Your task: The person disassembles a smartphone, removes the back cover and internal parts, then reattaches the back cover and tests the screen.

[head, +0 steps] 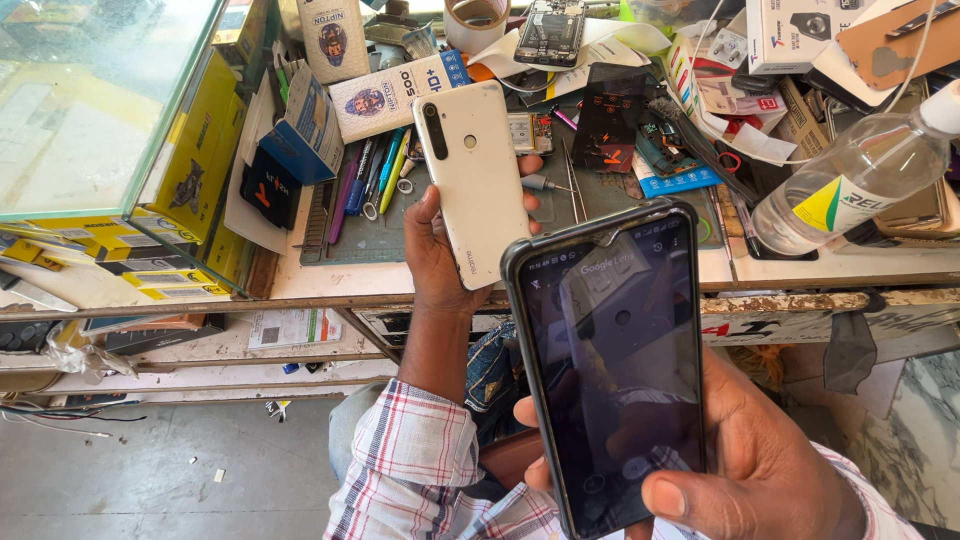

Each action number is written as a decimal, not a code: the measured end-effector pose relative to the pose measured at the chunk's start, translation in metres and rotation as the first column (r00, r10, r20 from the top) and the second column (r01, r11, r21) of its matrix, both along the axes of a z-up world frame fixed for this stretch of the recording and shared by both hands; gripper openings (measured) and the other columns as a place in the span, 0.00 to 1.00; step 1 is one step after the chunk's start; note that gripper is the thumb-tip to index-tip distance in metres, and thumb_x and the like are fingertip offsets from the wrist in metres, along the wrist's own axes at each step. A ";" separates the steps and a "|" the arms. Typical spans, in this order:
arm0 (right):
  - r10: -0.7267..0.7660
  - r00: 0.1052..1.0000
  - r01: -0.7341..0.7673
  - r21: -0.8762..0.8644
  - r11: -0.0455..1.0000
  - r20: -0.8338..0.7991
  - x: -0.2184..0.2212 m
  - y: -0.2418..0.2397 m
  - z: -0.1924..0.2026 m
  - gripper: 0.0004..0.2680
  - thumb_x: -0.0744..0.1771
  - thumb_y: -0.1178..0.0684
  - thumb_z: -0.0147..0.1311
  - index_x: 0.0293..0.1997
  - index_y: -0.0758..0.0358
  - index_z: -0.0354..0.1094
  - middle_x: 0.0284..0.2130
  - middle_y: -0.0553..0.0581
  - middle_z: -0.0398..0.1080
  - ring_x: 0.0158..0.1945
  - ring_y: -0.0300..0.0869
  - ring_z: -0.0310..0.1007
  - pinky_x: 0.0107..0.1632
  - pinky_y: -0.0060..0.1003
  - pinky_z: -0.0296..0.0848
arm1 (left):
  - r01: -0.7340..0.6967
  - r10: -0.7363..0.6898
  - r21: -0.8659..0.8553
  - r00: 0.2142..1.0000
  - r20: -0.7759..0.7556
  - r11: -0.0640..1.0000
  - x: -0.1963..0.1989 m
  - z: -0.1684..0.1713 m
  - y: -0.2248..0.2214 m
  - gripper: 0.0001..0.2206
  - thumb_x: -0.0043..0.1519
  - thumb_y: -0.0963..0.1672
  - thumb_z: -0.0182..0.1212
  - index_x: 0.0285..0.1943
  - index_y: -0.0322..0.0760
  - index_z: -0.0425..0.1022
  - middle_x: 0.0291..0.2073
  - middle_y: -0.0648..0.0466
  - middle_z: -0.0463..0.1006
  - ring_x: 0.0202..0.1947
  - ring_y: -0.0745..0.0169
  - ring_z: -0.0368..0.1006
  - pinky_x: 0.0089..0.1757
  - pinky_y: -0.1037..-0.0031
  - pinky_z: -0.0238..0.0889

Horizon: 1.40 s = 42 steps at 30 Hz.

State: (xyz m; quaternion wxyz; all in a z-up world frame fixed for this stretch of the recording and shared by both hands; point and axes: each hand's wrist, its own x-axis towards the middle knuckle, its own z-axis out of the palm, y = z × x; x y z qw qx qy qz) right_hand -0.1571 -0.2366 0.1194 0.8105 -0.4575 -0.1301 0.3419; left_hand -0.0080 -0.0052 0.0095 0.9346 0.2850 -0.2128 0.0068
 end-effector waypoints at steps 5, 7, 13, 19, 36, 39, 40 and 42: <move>0.026 0.999 -0.025 -0.019 1.000 0.046 0.004 -0.003 -0.002 0.34 0.65 0.47 0.65 0.72 0.74 0.44 0.61 0.80 0.66 0.58 0.64 0.76 0.52 0.55 0.79 | -0.004 0.004 0.002 1.000 0.011 1.000 0.000 -0.001 0.000 0.38 0.68 0.57 0.46 0.79 0.23 0.53 0.63 0.28 0.70 0.50 0.50 0.77 0.49 0.61 0.76; 0.034 0.996 -0.030 -0.052 0.998 0.083 0.009 -0.007 -0.006 0.33 0.65 0.45 0.64 0.72 0.74 0.44 0.62 0.79 0.65 0.57 0.64 0.78 0.40 0.47 0.84 | 0.001 -0.001 -0.013 1.000 0.007 1.000 0.000 -0.001 0.000 0.38 0.68 0.57 0.45 0.79 0.24 0.53 0.64 0.28 0.70 0.51 0.50 0.77 0.49 0.61 0.76; -0.131 0.970 0.102 0.146 0.984 0.206 0.058 -0.007 -0.051 0.31 0.69 0.44 0.58 0.76 0.68 0.42 0.63 0.78 0.62 0.57 0.65 0.74 0.29 0.40 0.82 | 0.000 0.000 -0.016 1.000 0.009 1.000 0.001 -0.003 0.003 0.37 0.69 0.57 0.44 0.80 0.26 0.53 0.64 0.28 0.70 0.51 0.50 0.77 0.50 0.60 0.75; -0.365 0.916 0.365 0.031 0.930 0.167 0.071 -0.046 -0.091 0.28 0.71 0.43 0.49 0.79 0.63 0.43 0.62 0.76 0.63 0.57 0.64 0.73 0.27 0.41 0.82 | 0.006 -0.006 -0.029 1.000 -0.025 1.000 0.003 -0.005 0.004 0.37 0.69 0.57 0.45 0.80 0.26 0.54 0.65 0.30 0.71 0.51 0.49 0.76 0.50 0.60 0.75; -0.464 0.881 0.472 -0.102 0.876 0.095 0.059 -0.099 -0.132 0.26 0.71 0.38 0.44 0.74 0.67 0.51 0.60 0.75 0.66 0.55 0.60 0.74 0.22 0.34 0.77 | -0.072 0.070 -0.009 0.992 -0.105 0.997 0.004 -0.004 0.003 0.33 0.70 0.56 0.42 0.79 0.30 0.55 0.63 0.31 0.72 0.50 0.48 0.76 0.48 0.60 0.75; -0.441 0.895 0.442 -0.005 0.897 0.065 0.067 -0.100 -0.130 0.26 0.73 0.39 0.44 0.74 0.73 0.52 0.55 0.81 0.68 0.49 0.60 0.75 0.24 0.34 0.77 | -0.069 0.067 -0.015 0.992 -0.106 0.997 0.003 -0.004 0.003 0.33 0.70 0.56 0.41 0.79 0.31 0.55 0.64 0.31 0.71 0.50 0.48 0.76 0.48 0.60 0.74; -0.417 0.908 0.415 0.056 0.908 0.036 0.069 -0.100 -0.128 0.26 0.74 0.40 0.44 0.75 0.75 0.53 0.53 0.84 0.69 0.46 0.60 0.75 0.25 0.34 0.77 | -0.066 0.063 -0.020 0.992 -0.110 0.998 0.003 -0.004 0.003 0.33 0.70 0.56 0.41 0.79 0.31 0.55 0.64 0.32 0.71 0.50 0.48 0.76 0.49 0.60 0.75; -0.453 0.887 0.454 0.006 0.891 0.086 0.069 -0.096 -0.127 0.25 0.72 0.40 0.44 0.74 0.72 0.52 0.56 0.78 0.68 0.51 0.60 0.76 0.22 0.33 0.76 | -0.059 0.055 -0.030 0.991 -0.118 0.998 0.003 -0.005 0.002 0.34 0.70 0.56 0.41 0.79 0.31 0.56 0.64 0.32 0.71 0.50 0.49 0.76 0.49 0.60 0.75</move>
